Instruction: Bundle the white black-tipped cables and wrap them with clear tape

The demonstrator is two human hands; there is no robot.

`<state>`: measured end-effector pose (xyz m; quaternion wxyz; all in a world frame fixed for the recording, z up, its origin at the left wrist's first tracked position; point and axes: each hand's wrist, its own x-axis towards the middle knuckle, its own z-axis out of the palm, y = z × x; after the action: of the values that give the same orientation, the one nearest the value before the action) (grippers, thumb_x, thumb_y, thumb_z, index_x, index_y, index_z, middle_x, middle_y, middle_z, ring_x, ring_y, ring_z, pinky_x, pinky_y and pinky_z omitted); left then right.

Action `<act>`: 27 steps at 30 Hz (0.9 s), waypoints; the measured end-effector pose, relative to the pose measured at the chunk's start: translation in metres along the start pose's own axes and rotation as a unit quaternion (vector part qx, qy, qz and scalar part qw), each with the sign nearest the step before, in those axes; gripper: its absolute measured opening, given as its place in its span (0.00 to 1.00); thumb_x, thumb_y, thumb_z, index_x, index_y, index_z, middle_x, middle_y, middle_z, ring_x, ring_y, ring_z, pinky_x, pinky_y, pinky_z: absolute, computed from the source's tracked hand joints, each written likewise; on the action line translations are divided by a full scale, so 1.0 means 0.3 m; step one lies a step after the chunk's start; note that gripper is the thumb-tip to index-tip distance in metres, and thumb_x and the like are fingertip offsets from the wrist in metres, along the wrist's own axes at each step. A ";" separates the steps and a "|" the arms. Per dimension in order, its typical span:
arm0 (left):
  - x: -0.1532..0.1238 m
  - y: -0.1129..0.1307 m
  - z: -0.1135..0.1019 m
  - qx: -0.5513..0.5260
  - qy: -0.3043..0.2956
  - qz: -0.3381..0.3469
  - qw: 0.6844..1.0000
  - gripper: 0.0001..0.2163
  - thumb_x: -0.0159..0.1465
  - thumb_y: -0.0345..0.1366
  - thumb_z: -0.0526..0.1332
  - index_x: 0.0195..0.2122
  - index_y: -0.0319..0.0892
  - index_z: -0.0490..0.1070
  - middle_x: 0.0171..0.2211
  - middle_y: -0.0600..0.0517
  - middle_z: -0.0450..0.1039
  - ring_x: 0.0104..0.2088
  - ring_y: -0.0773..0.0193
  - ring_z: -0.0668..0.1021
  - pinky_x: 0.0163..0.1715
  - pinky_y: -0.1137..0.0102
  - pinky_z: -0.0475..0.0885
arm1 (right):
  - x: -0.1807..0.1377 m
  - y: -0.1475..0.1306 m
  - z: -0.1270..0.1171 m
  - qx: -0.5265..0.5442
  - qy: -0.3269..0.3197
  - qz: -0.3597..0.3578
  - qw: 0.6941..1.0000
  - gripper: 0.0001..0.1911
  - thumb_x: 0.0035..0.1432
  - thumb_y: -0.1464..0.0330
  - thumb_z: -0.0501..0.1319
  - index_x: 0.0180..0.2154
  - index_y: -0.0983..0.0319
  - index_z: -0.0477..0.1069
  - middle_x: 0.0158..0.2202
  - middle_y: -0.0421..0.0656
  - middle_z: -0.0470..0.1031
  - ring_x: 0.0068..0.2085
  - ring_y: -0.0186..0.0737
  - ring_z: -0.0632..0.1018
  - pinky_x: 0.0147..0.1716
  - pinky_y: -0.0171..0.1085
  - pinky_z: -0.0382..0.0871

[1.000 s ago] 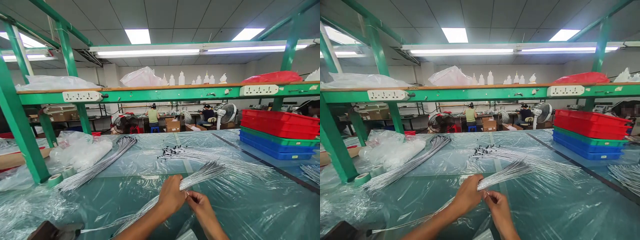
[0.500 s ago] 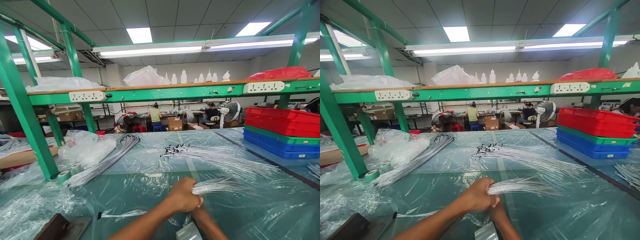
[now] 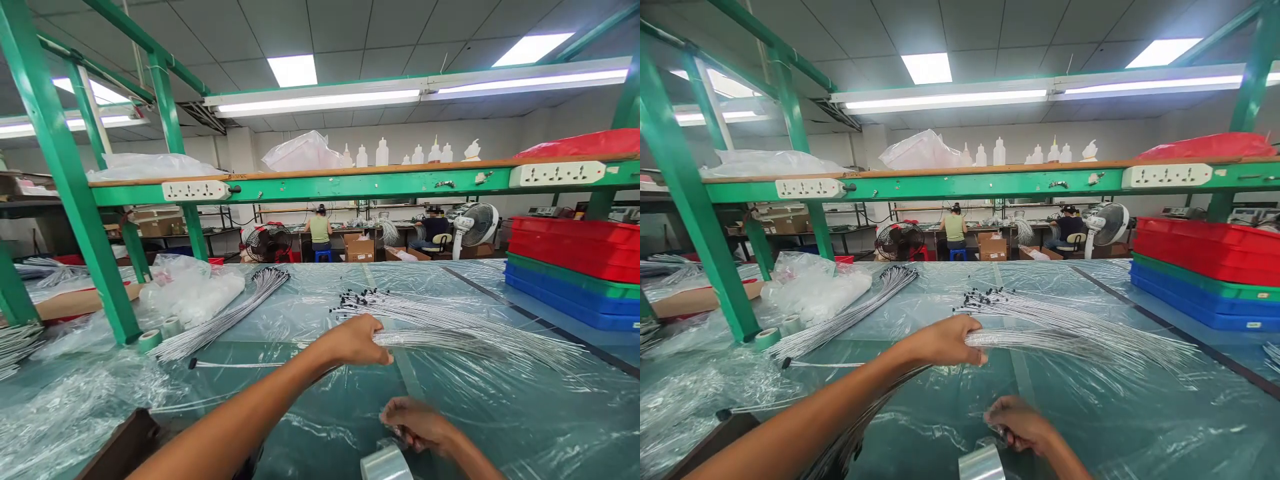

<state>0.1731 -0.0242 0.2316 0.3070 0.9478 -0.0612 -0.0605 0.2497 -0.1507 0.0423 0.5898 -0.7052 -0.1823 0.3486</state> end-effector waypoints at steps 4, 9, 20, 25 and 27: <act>-0.018 -0.040 -0.010 0.004 -0.025 -0.016 1.000 0.08 0.44 0.36 0.60 0.20 0.41 0.59 0.18 0.60 0.58 0.20 0.72 0.61 0.18 0.74 0.54 | -0.052 -0.001 -0.119 0.057 -0.068 0.056 0.994 0.13 0.44 0.63 0.58 0.34 0.60 0.70 0.25 0.39 0.72 0.23 0.29 0.72 0.24 0.29 0.61; -0.018 -0.092 -0.015 0.020 -0.027 -0.030 0.999 0.09 0.43 0.35 0.60 0.18 0.42 0.58 0.16 0.60 0.54 0.18 0.72 0.59 0.16 0.74 0.51 | -0.127 0.010 -0.168 -0.211 0.134 -0.140 0.958 0.04 0.42 0.67 0.59 0.24 0.59 0.72 0.16 0.37 0.69 0.17 0.31 0.67 0.16 0.29 0.55; 0.003 -0.079 -0.001 0.046 -0.020 0.025 0.998 0.09 0.45 0.38 0.60 0.18 0.42 0.59 0.15 0.60 0.58 0.17 0.72 0.63 0.16 0.75 0.55 | -0.175 -0.323 -0.044 -0.650 0.372 -0.467 0.471 0.20 0.49 0.74 0.56 0.46 0.60 0.62 0.33 0.43 0.74 0.34 0.43 0.73 0.39 0.43 0.57; -0.001 -0.075 0.034 0.362 0.170 0.002 0.916 0.08 0.50 0.29 0.55 0.33 0.39 0.67 0.24 0.49 0.71 0.25 0.60 0.73 0.22 0.71 0.62 | -0.149 -0.379 -0.030 -0.693 0.334 -0.398 0.499 0.09 0.42 0.77 0.60 0.26 0.60 0.63 0.21 0.38 0.71 0.23 0.39 0.72 0.27 0.37 0.54; 0.007 -0.080 0.042 0.386 0.198 -0.009 0.901 0.15 0.54 0.24 0.50 0.43 0.35 0.63 0.28 0.43 0.72 0.29 0.55 0.74 0.27 0.67 0.64 | -0.148 -0.401 -0.028 -0.689 0.313 -0.399 0.518 0.06 0.46 0.75 0.58 0.27 0.61 0.62 0.20 0.38 0.72 0.22 0.38 0.72 0.33 0.39 0.56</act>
<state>0.1753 -0.0125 0.2069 -0.0778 0.9850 -0.0088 0.1540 0.2435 -0.1575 0.1704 0.0157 -0.8079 -0.4311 -0.4015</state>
